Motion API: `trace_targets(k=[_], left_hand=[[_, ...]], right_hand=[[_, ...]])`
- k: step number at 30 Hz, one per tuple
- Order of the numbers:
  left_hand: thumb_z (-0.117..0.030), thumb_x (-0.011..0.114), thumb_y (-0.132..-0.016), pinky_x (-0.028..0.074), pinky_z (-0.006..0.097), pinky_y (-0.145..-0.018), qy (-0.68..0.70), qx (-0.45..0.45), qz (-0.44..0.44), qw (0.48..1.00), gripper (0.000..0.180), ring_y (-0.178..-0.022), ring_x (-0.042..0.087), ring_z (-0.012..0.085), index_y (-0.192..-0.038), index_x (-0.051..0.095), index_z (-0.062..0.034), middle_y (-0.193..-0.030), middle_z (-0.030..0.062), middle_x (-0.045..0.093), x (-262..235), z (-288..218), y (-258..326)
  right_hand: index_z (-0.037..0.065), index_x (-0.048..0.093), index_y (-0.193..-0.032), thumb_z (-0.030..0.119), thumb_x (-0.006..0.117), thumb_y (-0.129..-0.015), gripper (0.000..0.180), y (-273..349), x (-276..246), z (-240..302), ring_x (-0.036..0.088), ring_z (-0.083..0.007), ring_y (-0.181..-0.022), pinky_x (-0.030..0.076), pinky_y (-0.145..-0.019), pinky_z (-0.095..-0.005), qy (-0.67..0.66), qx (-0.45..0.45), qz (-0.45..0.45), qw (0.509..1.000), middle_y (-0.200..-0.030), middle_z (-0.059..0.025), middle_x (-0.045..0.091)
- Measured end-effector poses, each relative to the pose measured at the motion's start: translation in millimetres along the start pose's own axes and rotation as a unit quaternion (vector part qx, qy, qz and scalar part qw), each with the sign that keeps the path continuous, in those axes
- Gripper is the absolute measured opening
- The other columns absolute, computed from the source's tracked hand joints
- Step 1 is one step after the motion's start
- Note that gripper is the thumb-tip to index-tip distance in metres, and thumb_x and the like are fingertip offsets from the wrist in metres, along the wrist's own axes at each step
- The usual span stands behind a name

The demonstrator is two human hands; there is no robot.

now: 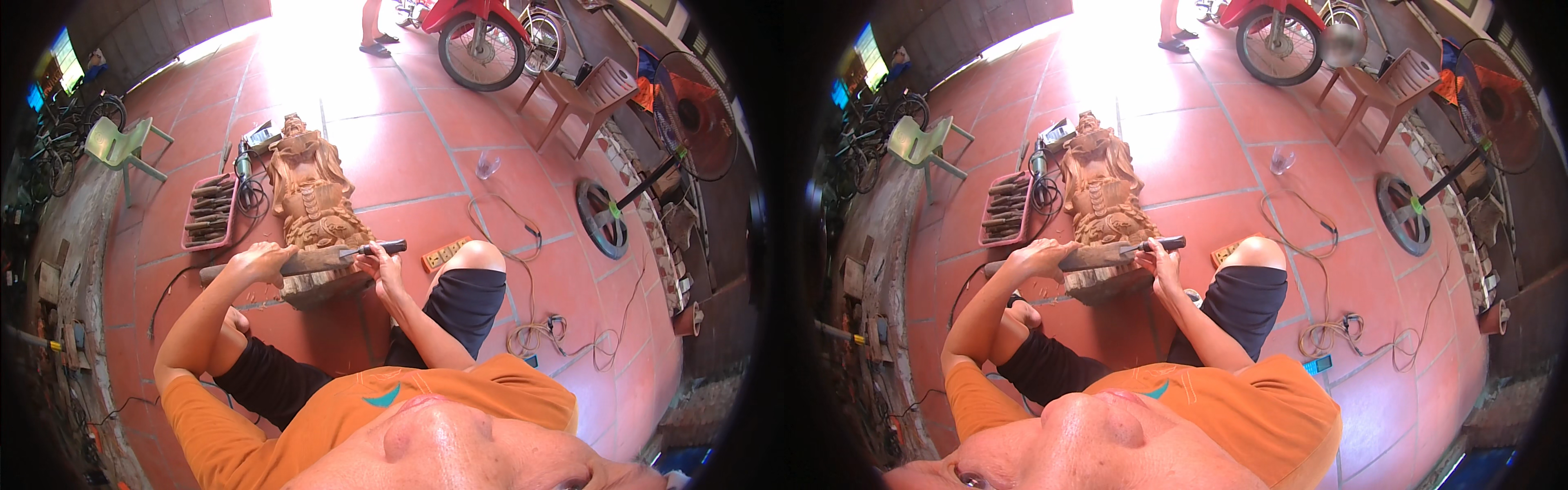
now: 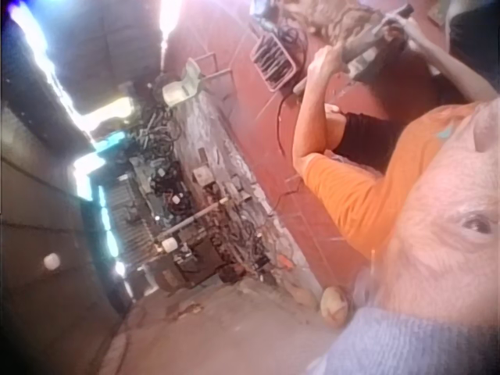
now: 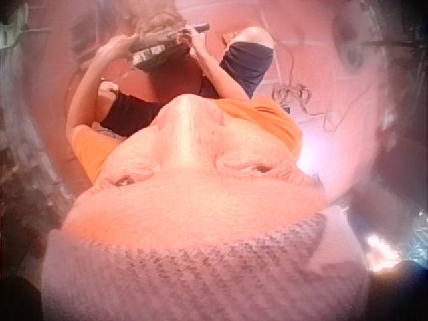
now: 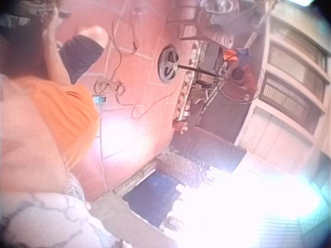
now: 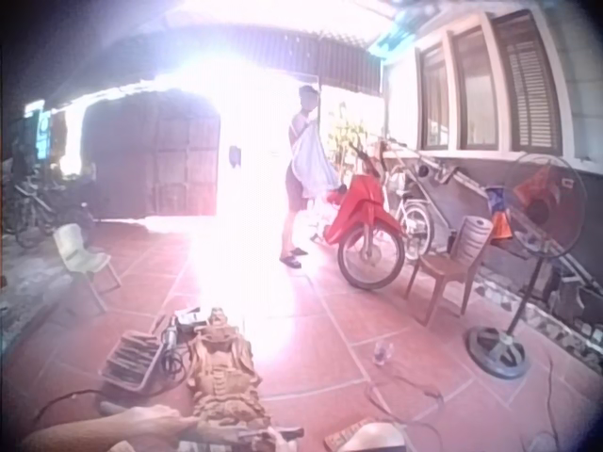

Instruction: The person sits on the floor and carves a wooden sculpture using a chisel and mallet. They repeatedly strike the chisel to shape the wood, occasionally adjusting the sculpture's position.

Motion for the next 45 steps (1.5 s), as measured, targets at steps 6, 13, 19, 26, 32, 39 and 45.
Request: trace_targets(k=[6, 13, 19, 26, 32, 39, 45], left_hand=[[-0.025, 0.085, -0.069, 0.048, 0.047, -0.097, -0.010, 0.001, 0.004, 1.000, 0.090, -0.111, 0.062, 0.0399, -0.145, 0.040, -0.0077, -0.110, 0.0228, 0.066, 2.7, 1.3, -2.8], [-0.025, 0.085, -0.069, 0.048, 0.047, -0.096, -0.013, 0.006, -0.003, 1.000, 0.089, -0.111, 0.062, 0.0401, -0.144, 0.041, -0.0068, -0.110, 0.0232, 0.067, 4.3, 1.7, -3.0], [-0.026, 0.086, -0.069, 0.048, 0.047, -0.096, -0.011, 0.010, -0.010, 1.000, 0.088, -0.110, 0.062, 0.0401, -0.142, 0.042, -0.0065, -0.109, 0.0238, 0.066, 3.4, 0.3, -1.0], [-0.025, 0.086, -0.069, 0.048, 0.048, -0.095, -0.011, 0.004, 0.001, 1.000, 0.087, -0.109, 0.062, 0.0410, -0.142, 0.042, -0.0065, -0.108, 0.0242, 0.067, 8.0, 3.4, -4.9], [-0.025, 0.086, -0.069, 0.048, 0.048, -0.095, -0.002, 0.009, -0.003, 1.000, 0.088, -0.110, 0.062, 0.0411, -0.142, 0.042, -0.0061, -0.109, 0.0241, 0.066, 6.1, 2.1, -2.7], [-0.025, 0.086, -0.069, 0.048, 0.047, -0.096, -0.002, 0.004, -0.001, 1.000, 0.091, -0.112, 0.061, 0.0405, -0.145, 0.040, -0.0065, -0.111, 0.0240, 0.065, 7.6, 3.0, -3.1], [-0.025, 0.085, -0.070, 0.049, 0.047, -0.096, -0.007, 0.003, 0.004, 1.000, 0.093, -0.110, 0.062, 0.0406, -0.148, 0.038, -0.0072, -0.109, 0.0239, 0.066, 8.4, 2.6, -2.9]], right_hand=[[0.002, 0.054, -0.105, 0.011, 0.067, -0.093, 0.019, -1.4, -1.0, -1.4, 0.073, -0.0238, -0.072, 0.065, -0.060, -0.0358, -0.003, 0.000, 0.007, 1.000, -0.091, -0.0130, 0.069], [0.002, 0.053, -0.106, 0.012, 0.067, -0.093, 0.021, -4.4, -1.8, -5.2, 0.073, -0.0234, -0.072, 0.065, -0.061, -0.0357, -0.005, 0.007, 0.019, 1.000, -0.091, -0.0131, 0.069], [0.002, 0.053, -0.105, 0.012, 0.067, -0.093, 0.021, -4.3, -3.7, -6.2, 0.073, -0.0234, -0.072, 0.065, -0.060, -0.0359, -0.001, 0.006, 0.014, 1.000, -0.090, -0.0129, 0.069], [0.002, 0.053, -0.104, 0.013, 0.068, -0.092, 0.022, -1.4, -2.1, -4.0, 0.073, -0.0232, -0.071, 0.065, -0.060, -0.0357, 0.006, 0.007, 0.009, 1.000, -0.090, -0.0126, 0.069], [0.001, 0.053, -0.103, 0.013, 0.068, -0.092, 0.022, -1.8, -2.4, -4.7, 0.073, -0.0236, -0.072, 0.065, -0.060, -0.0361, 0.002, 0.008, 0.009, 1.000, -0.090, -0.0128, 0.069], [0.001, 0.052, -0.104, 0.013, 0.068, -0.093, 0.022, -1.8, -2.1, -4.7, 0.072, -0.0237, -0.071, 0.065, -0.060, -0.0367, 0.003, 0.007, 0.012, 1.000, -0.090, -0.0131, 0.069], [0.002, 0.052, -0.107, 0.012, 0.067, -0.093, 0.023, -1.0, -2.0, -4.4, 0.072, -0.0237, -0.071, 0.065, -0.060, -0.0365, 0.001, 0.009, 0.011, 1.000, -0.091, -0.0132, 0.069]])
Point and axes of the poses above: each hand's wrist, its own y-axis away from the middle knuckle, its own x-axis out of the palm, z = x × y, the point moved 9 cm from there along -y, towards the middle knuckle
